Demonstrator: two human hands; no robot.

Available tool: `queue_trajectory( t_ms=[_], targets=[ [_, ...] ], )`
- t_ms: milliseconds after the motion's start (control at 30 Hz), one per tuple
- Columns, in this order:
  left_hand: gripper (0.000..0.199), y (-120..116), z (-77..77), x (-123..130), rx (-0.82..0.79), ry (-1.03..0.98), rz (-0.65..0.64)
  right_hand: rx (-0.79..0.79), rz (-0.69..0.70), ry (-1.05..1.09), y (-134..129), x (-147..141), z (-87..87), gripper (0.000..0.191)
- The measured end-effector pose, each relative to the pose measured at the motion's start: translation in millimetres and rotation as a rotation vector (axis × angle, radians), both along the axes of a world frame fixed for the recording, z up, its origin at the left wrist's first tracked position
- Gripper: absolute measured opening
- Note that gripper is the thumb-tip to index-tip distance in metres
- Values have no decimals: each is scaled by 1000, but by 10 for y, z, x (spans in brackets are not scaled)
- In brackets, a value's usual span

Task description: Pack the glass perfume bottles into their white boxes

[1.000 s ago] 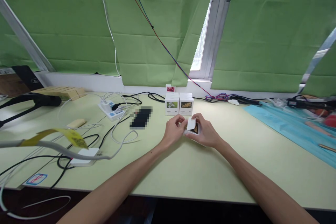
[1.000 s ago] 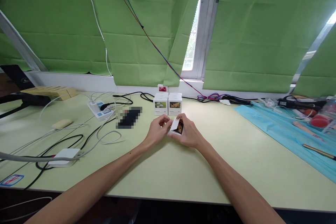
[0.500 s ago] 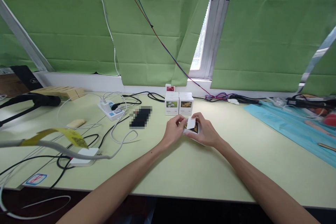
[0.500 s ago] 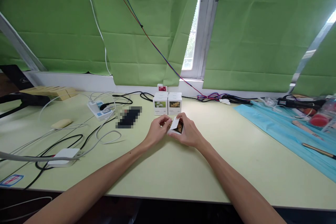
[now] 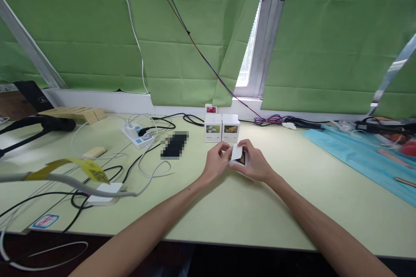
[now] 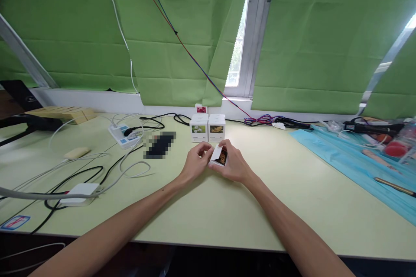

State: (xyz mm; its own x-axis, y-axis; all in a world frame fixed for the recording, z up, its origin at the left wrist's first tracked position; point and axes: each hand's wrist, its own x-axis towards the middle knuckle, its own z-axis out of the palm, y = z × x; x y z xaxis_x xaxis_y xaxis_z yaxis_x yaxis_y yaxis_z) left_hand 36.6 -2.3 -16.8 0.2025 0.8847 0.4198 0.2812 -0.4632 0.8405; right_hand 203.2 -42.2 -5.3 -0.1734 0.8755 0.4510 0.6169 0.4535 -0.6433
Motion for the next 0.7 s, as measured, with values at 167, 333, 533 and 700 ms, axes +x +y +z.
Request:
queue_trajectory(
  t_ms=[167, 333, 533, 700],
  targets=[
    [16, -11, -23, 10, -11, -18, 1, 1, -1, 3, -2, -9, 6, 50],
    [17, -13, -13, 14, -32, -36, 1, 0, -2, 4, -9, -14, 2, 50],
    [20, -4, -20, 21, -48, -54, 1, -2, -5, 18, -16, -22, 7, 50],
    [19, -17, -32, 30, -36, -37, 6, 3, -5, 21, -8, -21, -12, 51]
  ],
)
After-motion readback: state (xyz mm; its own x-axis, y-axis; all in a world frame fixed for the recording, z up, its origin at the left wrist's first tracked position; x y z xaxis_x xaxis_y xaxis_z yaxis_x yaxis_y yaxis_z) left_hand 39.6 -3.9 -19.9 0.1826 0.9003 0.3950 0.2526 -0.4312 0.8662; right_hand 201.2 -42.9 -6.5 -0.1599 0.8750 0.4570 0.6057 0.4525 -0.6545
